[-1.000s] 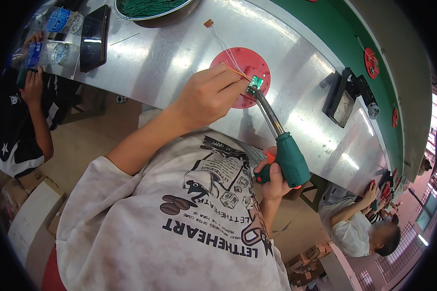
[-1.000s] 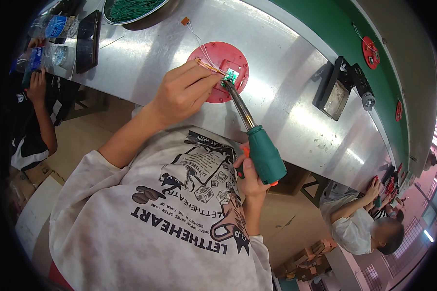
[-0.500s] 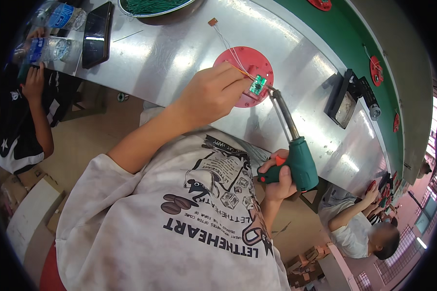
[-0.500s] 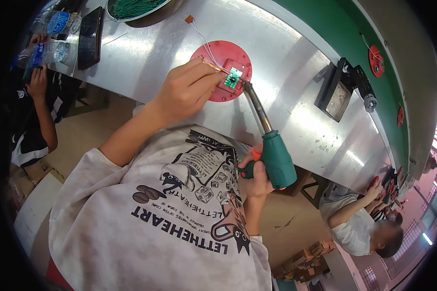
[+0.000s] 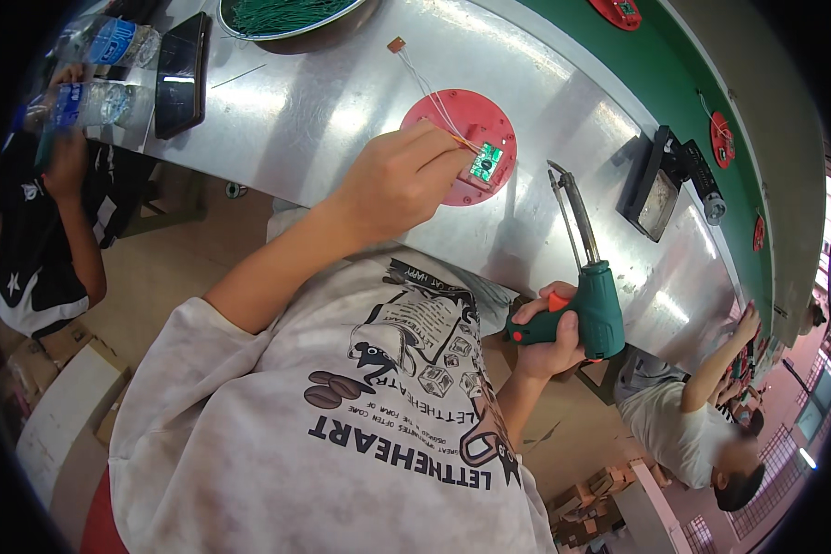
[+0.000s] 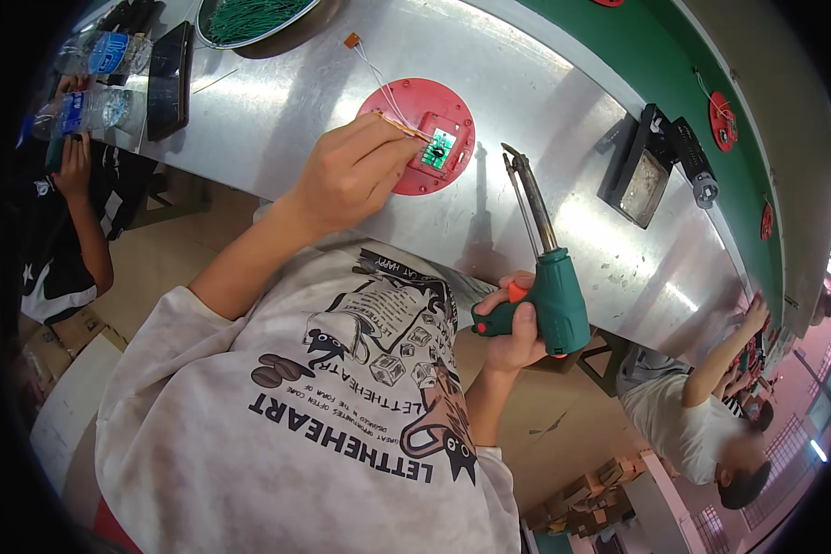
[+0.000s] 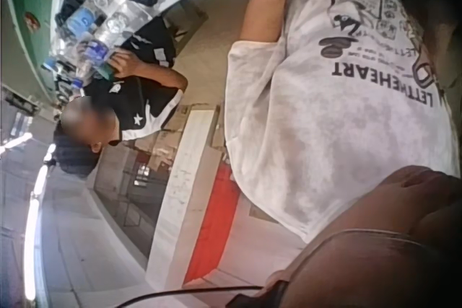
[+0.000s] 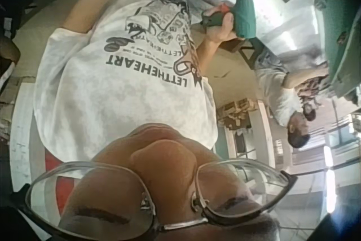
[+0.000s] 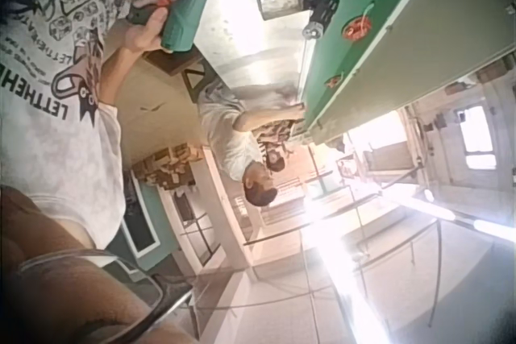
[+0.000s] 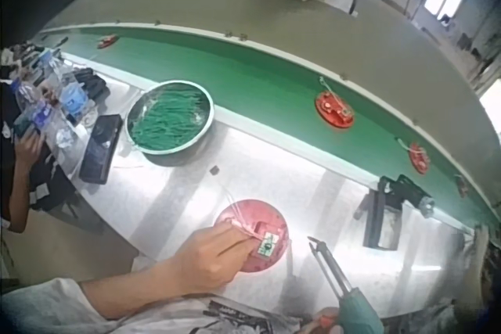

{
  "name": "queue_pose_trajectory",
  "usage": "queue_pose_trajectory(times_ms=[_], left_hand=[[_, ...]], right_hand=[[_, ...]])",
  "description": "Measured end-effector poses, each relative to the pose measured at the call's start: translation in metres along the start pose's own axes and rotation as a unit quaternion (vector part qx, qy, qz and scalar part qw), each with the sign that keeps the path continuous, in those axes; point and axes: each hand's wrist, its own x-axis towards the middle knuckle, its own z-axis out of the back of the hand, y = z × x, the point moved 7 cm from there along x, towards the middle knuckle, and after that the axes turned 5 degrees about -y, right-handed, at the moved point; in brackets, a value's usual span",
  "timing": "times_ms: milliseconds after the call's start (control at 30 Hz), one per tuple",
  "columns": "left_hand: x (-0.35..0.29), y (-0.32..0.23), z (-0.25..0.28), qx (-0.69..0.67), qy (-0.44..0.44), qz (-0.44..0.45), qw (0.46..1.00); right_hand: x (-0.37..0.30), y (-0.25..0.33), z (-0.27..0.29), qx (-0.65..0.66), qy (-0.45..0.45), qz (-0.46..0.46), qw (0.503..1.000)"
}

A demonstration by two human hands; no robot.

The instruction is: Soldering electronic components onto circuit boards on an assembly line.

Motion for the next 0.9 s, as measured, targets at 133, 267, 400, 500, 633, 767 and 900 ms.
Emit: queue_pose_trajectory(times_ms=[133,267,400,500,633,767,900], left_hand=[[0.003,-0.001,0.001,0.006,-0.006,-0.008,1.000],[0.007,0.003,-0.001,0.003,-0.008,0.001,1.000],[0.014,-0.002,0.001,0.006,-0.004,0.012,1.000],[0.007,-0.001,0.001,-0.003,-0.009,0.020,1.000],[0.021,0.000,0.037,-0.046,-0.088,0.103,0.990],[0.042,0.006,0.014,0.020,0.105,0.068,0.992],[0.082,0.030,-0.020,-0.009,0.083,0.027,0.996]], right_hand=[[0.002,0.002,0.000,0.012,-0.003,0.011,1.000],[0.010,-0.001,0.004,-0.007,-0.007,0.049,0.999],[0.010,0.003,0.012,0.004,-0.040,0.078,0.996],[0.013,0.007,0.029,0.017,-0.081,0.087,0.993],[0.020,0.015,0.047,0.029,-0.106,0.107,0.988],[0.023,0.019,0.069,0.082,-0.177,0.130,0.972],[0.028,0.010,0.085,0.097,-0.207,0.143,0.963]])
